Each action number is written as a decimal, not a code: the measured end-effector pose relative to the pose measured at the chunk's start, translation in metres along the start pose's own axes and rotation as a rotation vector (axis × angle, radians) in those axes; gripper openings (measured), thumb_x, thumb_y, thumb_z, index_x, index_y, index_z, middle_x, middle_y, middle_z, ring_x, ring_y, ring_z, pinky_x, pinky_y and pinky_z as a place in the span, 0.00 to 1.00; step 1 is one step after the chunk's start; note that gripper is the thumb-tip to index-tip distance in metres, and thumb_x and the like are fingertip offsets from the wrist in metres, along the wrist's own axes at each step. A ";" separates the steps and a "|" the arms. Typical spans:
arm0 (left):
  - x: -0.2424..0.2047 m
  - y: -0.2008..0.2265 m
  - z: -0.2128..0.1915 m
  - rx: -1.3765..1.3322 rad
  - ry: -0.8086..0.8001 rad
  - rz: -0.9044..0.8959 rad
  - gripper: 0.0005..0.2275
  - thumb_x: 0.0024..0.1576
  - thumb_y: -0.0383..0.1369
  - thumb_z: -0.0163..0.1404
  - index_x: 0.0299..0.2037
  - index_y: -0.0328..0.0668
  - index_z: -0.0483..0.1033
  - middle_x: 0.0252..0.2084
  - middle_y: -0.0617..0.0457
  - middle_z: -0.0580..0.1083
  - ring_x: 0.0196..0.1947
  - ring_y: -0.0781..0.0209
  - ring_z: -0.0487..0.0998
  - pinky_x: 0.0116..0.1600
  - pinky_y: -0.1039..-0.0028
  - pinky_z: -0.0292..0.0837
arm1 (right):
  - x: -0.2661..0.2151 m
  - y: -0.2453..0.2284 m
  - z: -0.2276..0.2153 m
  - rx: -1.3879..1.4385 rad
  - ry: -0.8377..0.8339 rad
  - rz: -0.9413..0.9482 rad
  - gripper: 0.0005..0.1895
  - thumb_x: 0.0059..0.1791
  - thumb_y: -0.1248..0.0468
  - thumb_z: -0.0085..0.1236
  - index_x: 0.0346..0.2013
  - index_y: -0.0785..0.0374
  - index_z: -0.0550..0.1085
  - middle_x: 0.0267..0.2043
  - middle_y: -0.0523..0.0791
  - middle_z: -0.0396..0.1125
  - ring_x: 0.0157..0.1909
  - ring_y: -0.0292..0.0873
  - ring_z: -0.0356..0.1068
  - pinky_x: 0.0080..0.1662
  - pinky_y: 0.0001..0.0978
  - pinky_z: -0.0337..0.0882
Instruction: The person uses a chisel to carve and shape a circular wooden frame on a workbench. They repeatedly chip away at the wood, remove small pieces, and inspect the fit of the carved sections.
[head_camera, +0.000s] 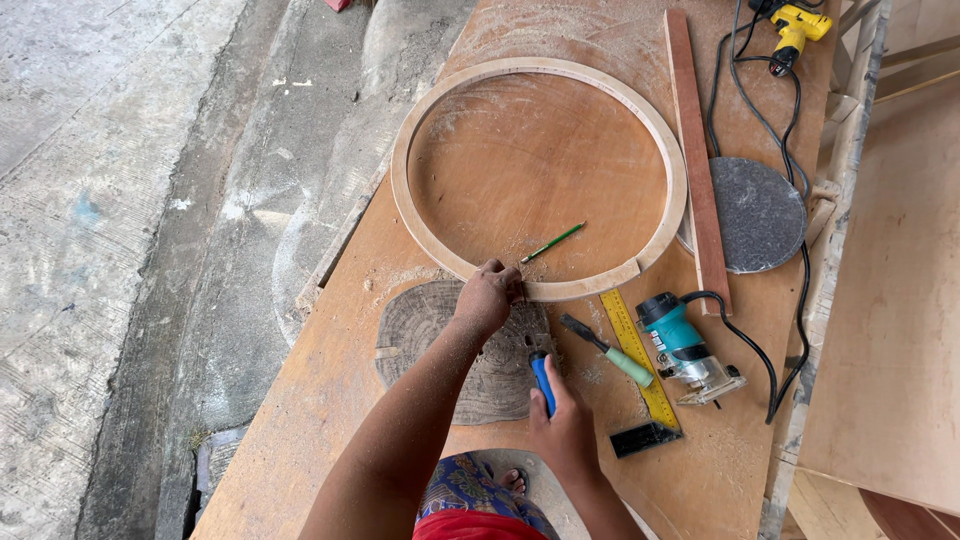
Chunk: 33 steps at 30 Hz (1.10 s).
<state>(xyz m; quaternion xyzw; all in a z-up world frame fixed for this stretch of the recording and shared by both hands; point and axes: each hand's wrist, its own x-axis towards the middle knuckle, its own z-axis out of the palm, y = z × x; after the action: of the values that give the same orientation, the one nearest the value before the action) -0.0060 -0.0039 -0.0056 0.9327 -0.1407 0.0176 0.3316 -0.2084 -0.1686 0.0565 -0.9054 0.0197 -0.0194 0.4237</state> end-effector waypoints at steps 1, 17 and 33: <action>-0.001 0.000 -0.002 0.001 -0.003 0.001 0.06 0.57 0.36 0.56 0.42 0.49 0.76 0.40 0.47 0.69 0.34 0.41 0.77 0.38 0.52 0.70 | 0.010 -0.003 0.001 0.001 0.001 0.003 0.31 0.51 0.60 0.54 0.70 0.60 0.64 0.50 0.55 0.75 0.46 0.53 0.78 0.42 0.41 0.79; 0.000 0.009 -0.009 0.007 -0.035 -0.042 0.09 0.52 0.34 0.62 0.37 0.48 0.76 0.40 0.43 0.72 0.45 0.33 0.79 0.45 0.51 0.79 | 0.047 -0.020 0.002 0.096 0.027 0.039 0.27 0.52 0.66 0.52 0.67 0.62 0.69 0.49 0.61 0.72 0.38 0.56 0.76 0.35 0.41 0.76; 0.002 0.013 -0.016 -0.018 -0.050 -0.049 0.08 0.53 0.34 0.61 0.38 0.46 0.76 0.40 0.40 0.72 0.44 0.30 0.79 0.44 0.49 0.79 | 0.044 -0.022 0.006 0.033 0.010 0.048 0.28 0.53 0.66 0.51 0.69 0.62 0.67 0.47 0.62 0.71 0.41 0.57 0.77 0.36 0.42 0.79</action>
<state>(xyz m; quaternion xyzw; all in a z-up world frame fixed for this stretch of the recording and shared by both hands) -0.0063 -0.0042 0.0147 0.9330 -0.1260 -0.0151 0.3369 -0.1638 -0.1517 0.0704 -0.8975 0.0434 -0.0141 0.4386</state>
